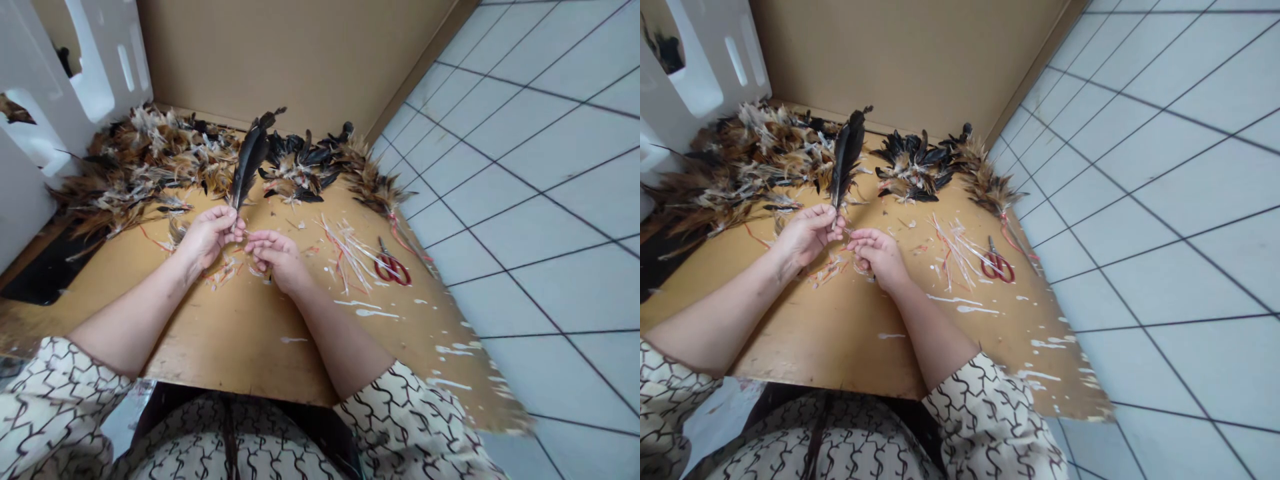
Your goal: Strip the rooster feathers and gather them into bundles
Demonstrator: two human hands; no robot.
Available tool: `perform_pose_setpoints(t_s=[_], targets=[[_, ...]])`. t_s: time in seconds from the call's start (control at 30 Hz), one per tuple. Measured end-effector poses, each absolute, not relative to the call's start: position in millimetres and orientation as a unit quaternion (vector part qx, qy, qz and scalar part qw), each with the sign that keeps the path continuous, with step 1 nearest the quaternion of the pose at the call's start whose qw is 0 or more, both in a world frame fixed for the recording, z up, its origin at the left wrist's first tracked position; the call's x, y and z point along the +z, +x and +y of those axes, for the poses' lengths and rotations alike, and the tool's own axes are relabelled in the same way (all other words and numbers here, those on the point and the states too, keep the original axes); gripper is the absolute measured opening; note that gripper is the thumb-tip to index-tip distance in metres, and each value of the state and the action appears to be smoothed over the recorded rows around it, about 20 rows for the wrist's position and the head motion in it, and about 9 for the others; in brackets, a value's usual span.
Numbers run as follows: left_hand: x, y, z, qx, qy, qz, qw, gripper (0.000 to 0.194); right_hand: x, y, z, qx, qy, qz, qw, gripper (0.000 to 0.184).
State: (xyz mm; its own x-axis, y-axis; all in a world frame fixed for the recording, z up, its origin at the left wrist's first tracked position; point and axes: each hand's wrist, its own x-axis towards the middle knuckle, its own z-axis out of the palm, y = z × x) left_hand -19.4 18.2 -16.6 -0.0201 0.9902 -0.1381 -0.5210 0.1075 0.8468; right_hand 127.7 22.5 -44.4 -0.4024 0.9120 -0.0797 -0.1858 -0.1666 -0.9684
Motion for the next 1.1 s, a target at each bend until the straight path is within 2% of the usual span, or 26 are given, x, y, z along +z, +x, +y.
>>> perform_pose_setpoints(t_s=[0.5, 0.7, 1.1], targets=[[-16.7, -16.5, 16.4, 0.594, 0.303, 0.384, 0.639, 0.020, -41.5, 124.5, 19.4, 0.661, -0.383, -0.522, 0.379, 0.030], [-17.8, -18.2, 18.3, 0.593, 0.296, 0.389, 0.640, 0.018, -40.1, 127.2, 20.3, 0.637, -0.398, -0.527, 0.398, 0.031], [-17.3, -24.3, 22.4, 0.605, 0.249, 0.386, 0.650, 0.017, -41.9, 129.9, 24.9, 0.602, -0.414, -0.538, 0.419, 0.016]])
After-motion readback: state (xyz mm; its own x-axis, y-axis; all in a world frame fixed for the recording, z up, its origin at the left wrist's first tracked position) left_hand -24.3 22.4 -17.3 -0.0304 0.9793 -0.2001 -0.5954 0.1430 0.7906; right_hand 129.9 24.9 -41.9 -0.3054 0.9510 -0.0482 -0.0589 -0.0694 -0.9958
